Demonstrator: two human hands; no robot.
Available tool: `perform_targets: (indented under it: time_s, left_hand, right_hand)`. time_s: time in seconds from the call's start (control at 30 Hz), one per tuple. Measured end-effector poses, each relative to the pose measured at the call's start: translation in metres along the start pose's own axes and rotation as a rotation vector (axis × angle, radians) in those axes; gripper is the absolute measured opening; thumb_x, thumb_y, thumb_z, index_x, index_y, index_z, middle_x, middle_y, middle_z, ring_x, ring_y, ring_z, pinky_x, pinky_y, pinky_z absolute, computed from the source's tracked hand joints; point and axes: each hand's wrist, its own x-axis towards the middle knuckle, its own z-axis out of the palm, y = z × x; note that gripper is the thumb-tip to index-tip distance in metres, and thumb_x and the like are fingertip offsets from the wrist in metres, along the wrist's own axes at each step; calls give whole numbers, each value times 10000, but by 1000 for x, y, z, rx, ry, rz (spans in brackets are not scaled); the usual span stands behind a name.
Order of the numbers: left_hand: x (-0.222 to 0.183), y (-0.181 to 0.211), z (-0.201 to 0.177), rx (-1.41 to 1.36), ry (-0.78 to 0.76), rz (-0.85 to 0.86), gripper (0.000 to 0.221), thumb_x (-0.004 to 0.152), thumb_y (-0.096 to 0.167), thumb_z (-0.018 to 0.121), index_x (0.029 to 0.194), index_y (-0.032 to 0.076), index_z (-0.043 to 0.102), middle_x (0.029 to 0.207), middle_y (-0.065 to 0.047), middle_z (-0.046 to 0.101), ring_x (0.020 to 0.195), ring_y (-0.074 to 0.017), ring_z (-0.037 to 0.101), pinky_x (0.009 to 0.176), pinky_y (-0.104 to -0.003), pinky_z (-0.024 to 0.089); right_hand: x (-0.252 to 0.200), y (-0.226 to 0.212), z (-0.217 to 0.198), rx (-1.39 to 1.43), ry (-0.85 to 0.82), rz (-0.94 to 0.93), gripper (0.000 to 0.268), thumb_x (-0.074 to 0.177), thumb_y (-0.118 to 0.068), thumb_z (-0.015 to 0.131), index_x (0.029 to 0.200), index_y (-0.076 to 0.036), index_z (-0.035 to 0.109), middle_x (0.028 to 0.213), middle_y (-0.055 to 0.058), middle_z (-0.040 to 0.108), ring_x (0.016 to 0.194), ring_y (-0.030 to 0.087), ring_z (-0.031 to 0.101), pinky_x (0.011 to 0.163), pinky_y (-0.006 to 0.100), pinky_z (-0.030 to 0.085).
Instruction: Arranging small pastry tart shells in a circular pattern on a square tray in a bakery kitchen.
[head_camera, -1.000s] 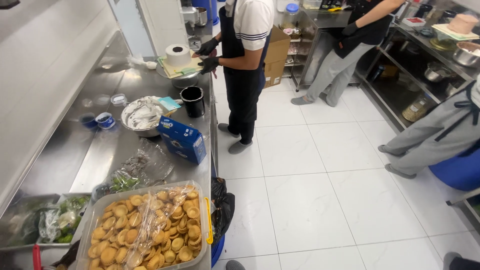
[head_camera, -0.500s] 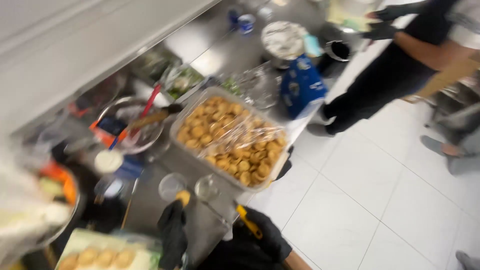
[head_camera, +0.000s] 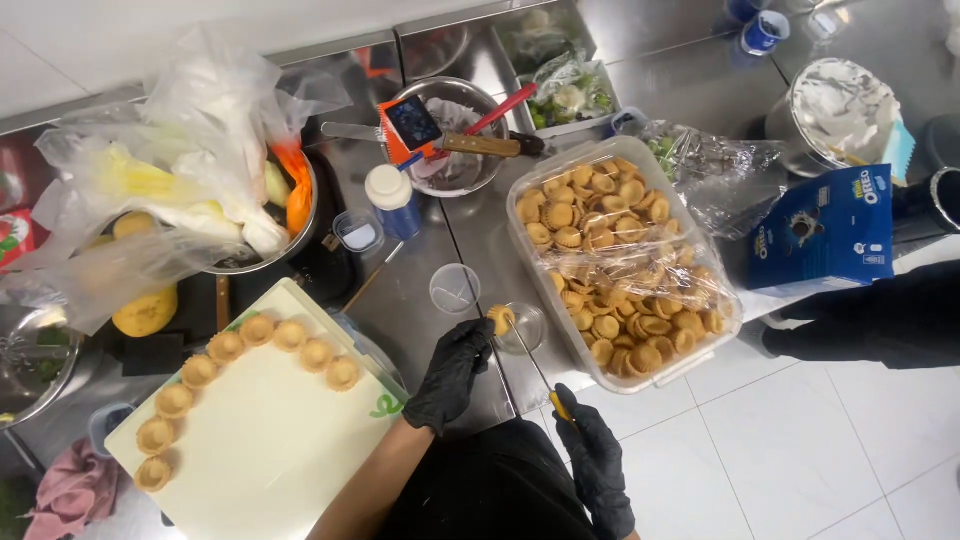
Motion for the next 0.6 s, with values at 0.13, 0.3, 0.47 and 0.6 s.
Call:
perform_targets:
  time_s: [0.13, 0.3, 0.47, 0.6]
  left_hand:
    - [-4, 6, 7, -1, 5, -83, 262, 966, 297, 684, 1095, 69, 704, 774, 38, 592, 673, -75, 519, 647, -237, 449]
    - [0, 1, 4, -15, 67, -191, 291, 935, 274, 657, 1169, 105, 692, 882, 46, 661, 769, -74, 582, 721, -244, 495]
    - [-6, 9, 10, 32, 64, -213, 310, 956, 294, 652, 1175, 80, 700, 852, 15, 628, 733, -108, 547, 700, -263, 471]
    - [-3, -13, 8, -55, 25, -154, 285, 973, 261, 657, 1160, 48, 688, 842, 1, 621, 740, -106, 560, 706, -261, 492]
  right_hand:
    - [-4, -17, 11, -467, 16, -440, 443, 889, 3, 700, 1325, -48, 647, 1175, 98, 710, 1023, 199, 708, 865, 288, 562]
    - [2, 5, 5, -731, 157, -726, 370, 863, -69, 748, 1222, -110, 670, 1161, 79, 739, 924, 197, 774, 741, 268, 599]
    - [6, -5, 11, -908, 280, -524, 413, 836, -89, 779, 1227, -196, 702, 1081, 16, 760, 832, 147, 771, 702, 264, 586]
    - [20, 35, -14, -621, 145, -408, 498, 897, -52, 720, 1384, -139, 670, 1057, 47, 723, 839, 148, 703, 738, 270, 562]
